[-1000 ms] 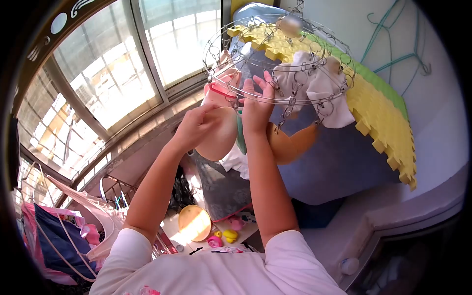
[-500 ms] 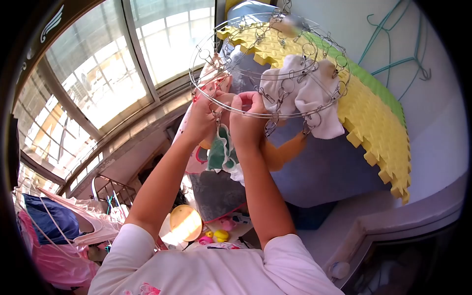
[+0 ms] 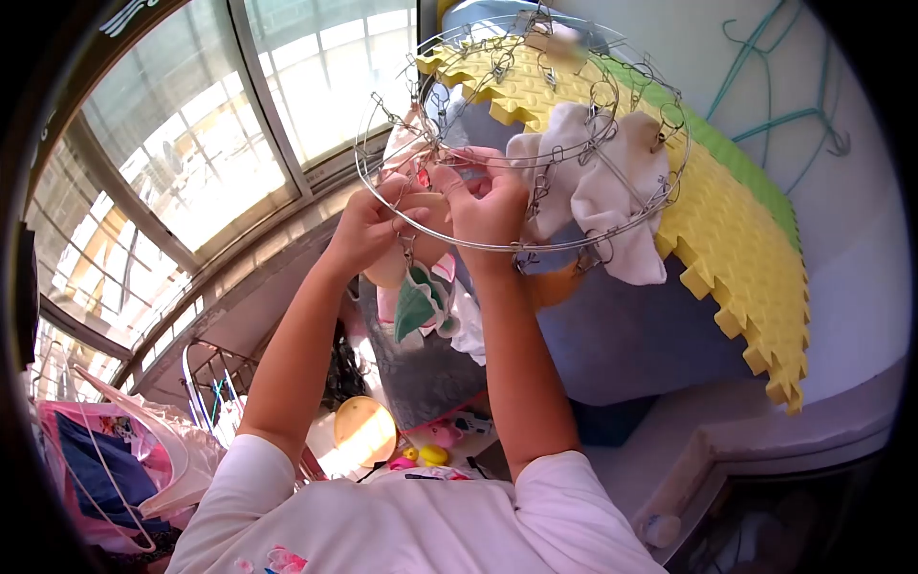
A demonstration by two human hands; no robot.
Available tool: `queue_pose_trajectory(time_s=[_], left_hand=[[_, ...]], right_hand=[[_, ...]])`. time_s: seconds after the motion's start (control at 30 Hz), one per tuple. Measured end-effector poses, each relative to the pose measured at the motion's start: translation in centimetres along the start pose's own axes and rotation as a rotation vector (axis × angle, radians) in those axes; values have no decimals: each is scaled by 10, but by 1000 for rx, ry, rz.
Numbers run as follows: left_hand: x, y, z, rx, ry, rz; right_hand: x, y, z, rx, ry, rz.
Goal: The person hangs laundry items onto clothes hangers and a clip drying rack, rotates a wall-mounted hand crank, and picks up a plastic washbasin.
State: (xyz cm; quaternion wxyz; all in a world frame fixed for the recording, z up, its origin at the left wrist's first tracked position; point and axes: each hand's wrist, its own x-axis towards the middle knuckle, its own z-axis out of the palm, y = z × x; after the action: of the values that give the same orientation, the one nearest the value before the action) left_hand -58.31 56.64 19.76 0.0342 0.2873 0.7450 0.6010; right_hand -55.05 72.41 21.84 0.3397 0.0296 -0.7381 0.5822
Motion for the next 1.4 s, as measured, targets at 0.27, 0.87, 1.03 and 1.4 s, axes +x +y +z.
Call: queue_pose_trajectory(time_s=[0.27,0.87,1.03,1.4], left_hand=[[-11,-18,-5,-432,24,-28],[2,-25,-3,-782,-145,-88],[4,-19,-3,-724,-140,-110],[4,-4,6,-125,16,46]], right_hand=[[2,5,-1,400,-142,116],[3,12,-14,525,-325,115],[-1,16,-11,520,-225,161],[0,13,-17,563,-304,87]])
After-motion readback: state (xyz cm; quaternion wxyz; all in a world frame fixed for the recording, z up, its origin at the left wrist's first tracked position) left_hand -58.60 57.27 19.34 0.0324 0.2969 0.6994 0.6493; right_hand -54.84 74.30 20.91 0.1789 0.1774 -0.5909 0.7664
